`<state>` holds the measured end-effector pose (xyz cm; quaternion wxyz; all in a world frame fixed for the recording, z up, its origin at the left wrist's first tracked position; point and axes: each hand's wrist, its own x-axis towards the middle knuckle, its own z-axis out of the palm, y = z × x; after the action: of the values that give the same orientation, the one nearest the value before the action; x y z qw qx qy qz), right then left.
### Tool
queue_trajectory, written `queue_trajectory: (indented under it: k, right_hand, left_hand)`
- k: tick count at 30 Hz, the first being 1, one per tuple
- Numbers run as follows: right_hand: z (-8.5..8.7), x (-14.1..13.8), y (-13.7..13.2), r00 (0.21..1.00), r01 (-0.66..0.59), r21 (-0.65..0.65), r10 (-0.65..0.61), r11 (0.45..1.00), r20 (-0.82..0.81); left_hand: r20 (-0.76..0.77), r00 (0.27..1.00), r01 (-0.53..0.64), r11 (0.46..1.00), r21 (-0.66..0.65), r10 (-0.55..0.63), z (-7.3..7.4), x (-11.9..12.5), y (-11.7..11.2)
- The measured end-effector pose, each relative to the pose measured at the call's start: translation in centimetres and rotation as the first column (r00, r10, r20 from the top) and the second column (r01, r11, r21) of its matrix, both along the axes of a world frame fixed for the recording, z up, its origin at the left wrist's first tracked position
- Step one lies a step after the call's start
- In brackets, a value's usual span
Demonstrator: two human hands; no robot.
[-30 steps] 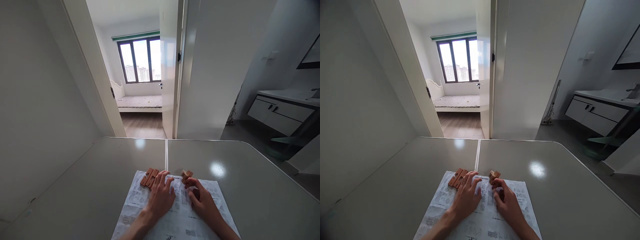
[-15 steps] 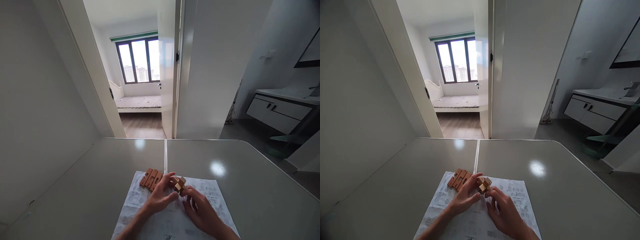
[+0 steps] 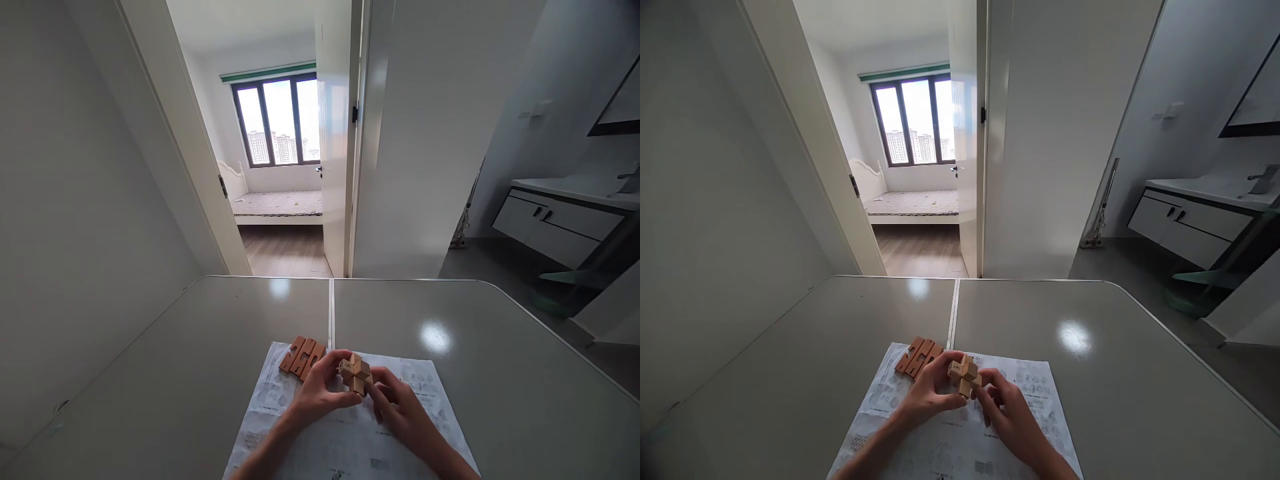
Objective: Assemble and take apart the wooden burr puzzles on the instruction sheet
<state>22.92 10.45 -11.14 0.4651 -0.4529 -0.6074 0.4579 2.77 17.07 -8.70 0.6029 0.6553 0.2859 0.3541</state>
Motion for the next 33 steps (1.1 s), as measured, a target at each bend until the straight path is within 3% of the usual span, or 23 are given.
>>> queue_trajectory:
  k: [10,17,26,33]
  right_hand:
    - [1.3,0.0,-0.6,0.994,-0.114,-0.005,0.114,0.994,0.005]
    - [1.7,-0.5,-1.7,0.996,-0.088,-0.051,0.088,0.995,-0.007]
    - [2.1,-1.0,-1.8,0.982,-0.129,-0.164,0.102,0.978,-0.160]
    - [2.1,-1.2,-1.6,0.943,-0.227,-0.253,0.147,0.941,-0.299]
  left_hand:
    - [-0.071,0.997,-0.034,0.995,0.093,0.040,1.4,0.3,-1.1]
    - [-0.023,0.995,-0.091,0.992,0.087,0.093,1.7,1.0,-2.7]
    - [-0.019,0.990,-0.141,0.988,0.064,0.142,1.1,1.2,-2.9]
    - [-0.059,0.981,-0.176,0.979,0.107,0.183,1.9,1.4,-3.3]
